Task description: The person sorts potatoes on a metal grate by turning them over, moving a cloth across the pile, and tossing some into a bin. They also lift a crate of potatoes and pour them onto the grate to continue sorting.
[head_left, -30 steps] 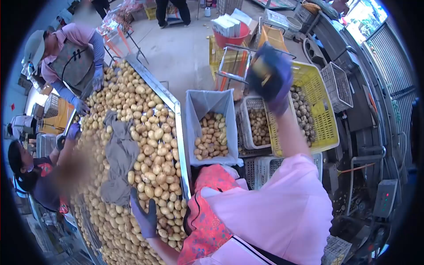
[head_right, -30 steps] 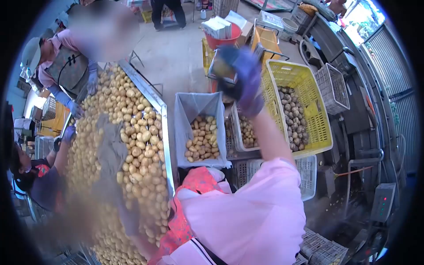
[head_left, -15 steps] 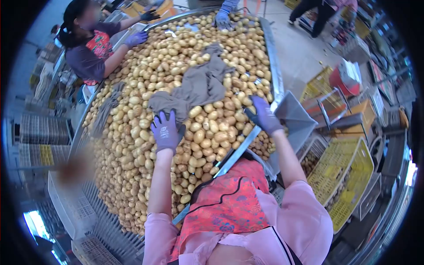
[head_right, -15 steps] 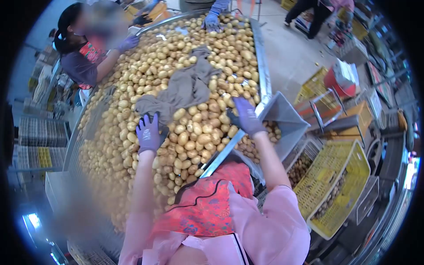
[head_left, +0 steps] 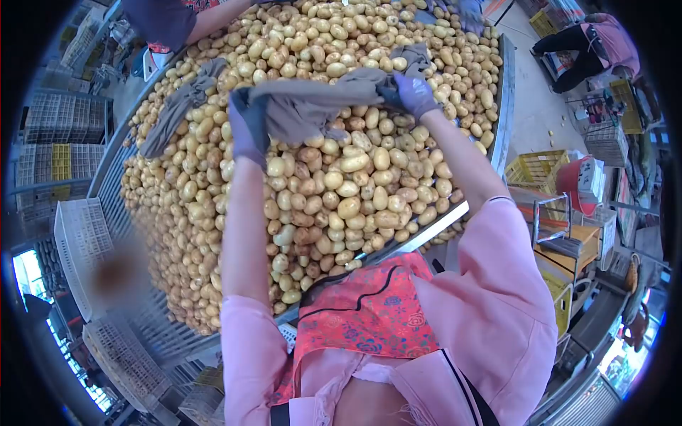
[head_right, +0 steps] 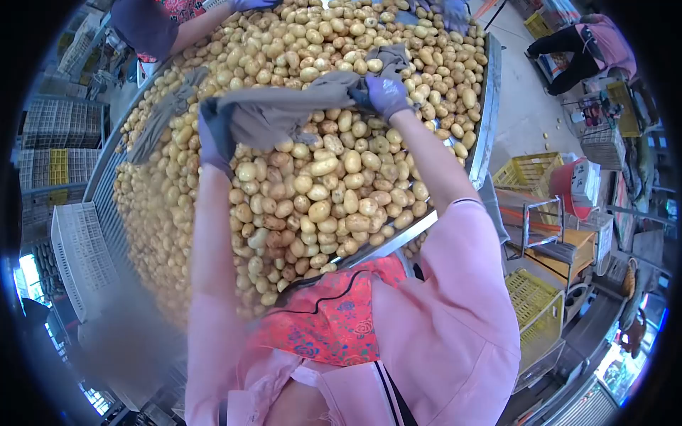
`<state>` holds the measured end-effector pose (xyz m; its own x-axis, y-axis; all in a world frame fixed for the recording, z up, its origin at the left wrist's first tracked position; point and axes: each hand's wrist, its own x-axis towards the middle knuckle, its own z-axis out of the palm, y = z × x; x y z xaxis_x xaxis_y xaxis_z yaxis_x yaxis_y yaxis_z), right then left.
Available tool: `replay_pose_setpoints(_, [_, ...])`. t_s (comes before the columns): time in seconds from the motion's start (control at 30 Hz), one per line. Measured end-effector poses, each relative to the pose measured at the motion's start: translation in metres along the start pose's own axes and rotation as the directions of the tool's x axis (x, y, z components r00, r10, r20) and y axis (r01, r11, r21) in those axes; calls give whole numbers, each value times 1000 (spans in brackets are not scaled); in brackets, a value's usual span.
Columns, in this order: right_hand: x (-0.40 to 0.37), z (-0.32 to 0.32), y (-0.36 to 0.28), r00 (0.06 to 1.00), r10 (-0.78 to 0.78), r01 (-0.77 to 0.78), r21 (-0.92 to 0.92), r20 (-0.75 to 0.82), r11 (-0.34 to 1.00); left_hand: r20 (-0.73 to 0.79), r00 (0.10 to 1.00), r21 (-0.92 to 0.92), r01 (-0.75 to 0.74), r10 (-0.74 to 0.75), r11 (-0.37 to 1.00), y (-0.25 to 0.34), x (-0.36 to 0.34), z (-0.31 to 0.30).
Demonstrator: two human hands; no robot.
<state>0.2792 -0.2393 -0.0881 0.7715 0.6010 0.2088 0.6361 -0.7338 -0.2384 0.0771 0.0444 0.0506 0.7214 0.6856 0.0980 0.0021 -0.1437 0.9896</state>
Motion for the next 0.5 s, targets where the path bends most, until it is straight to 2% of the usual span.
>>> replay_pose_setpoints(0.03, [8, -8, 13, 1000, -6, 3, 122, 29, 993, 26, 997, -263, 80, -76, 962, 7, 14, 0])
replay_pose_setpoints(0.07, [1, -54, -4, 996, 86, -81, 285, -7, 955, 42, 998, -335, 62, -51, 940, 28, 19, 2])
replay_pose_setpoints(0.1, [-7, -103, -24, 983, 178, -140, 448, -43, 883, 10, 998, -249, -62, 66, 967, 25, 35, -5])
replay_pose_setpoints(0.13, [-6, -107, -7, 953, 211, -113, 389, -218, 914, 7, 967, 84, -253, 254, 964, 60, 27, -6])
replay_pose_setpoints(0.17, [-18, -138, -11, 944, 295, -186, 501, -148, 845, 62, 903, 40, -428, 425, 903, 71, 28, -13])
replay_pose_setpoints(0.2, [-35, -167, -17, 936, 284, -133, 540, -207, 831, 162, 811, 327, -582, 562, 745, 95, 21, -21])
replay_pose_setpoints(0.23, [-57, -179, -16, 905, 266, -109, 424, -332, 899, 308, 705, 556, -678, 639, 480, 119, 7, -31])
replay_pose_setpoints(0.27, [-80, -191, -15, 922, 262, -120, 432, -284, 894, 428, 620, 549, -756, 658, 356, 134, -7, -43])
replay_pose_setpoints(0.3, [-106, -193, -22, 906, 322, -141, 523, -274, 840, 543, 529, 523, -820, 652, 230, 144, -25, -58])
replay_pose_setpoints(0.33, [-134, -195, -29, 908, 362, -164, 617, -210, 770, 670, 567, 569, -807, 480, 158, 144, -44, -78])
replay_pose_setpoints(0.37, [-162, -182, -28, 904, 399, -243, 578, -157, 779, 754, 589, 596, -800, 291, 75, 142, -64, -93])
replay_pose_setpoints(0.4, [-196, -154, -21, 904, 363, -210, 506, -226, 837, 728, 682, 672, -730, 75, 124, 140, -90, -98])
replay_pose_setpoints(0.43, [-213, -155, -44, 898, 419, -255, 617, -134, 744, 668, 730, 744, -651, -143, 150, 133, -115, -100])
replay_pose_setpoints(0.47, [-233, -135, -50, 920, 392, -370, 370, 19, 852, 681, 703, 731, -671, -206, 123, 109, -133, -108])
replay_pose_setpoints(0.5, [-259, -100, -51, 936, 349, -323, 302, -37, 897, 691, 669, 712, -696, -274, 96, 80, -150, -118])
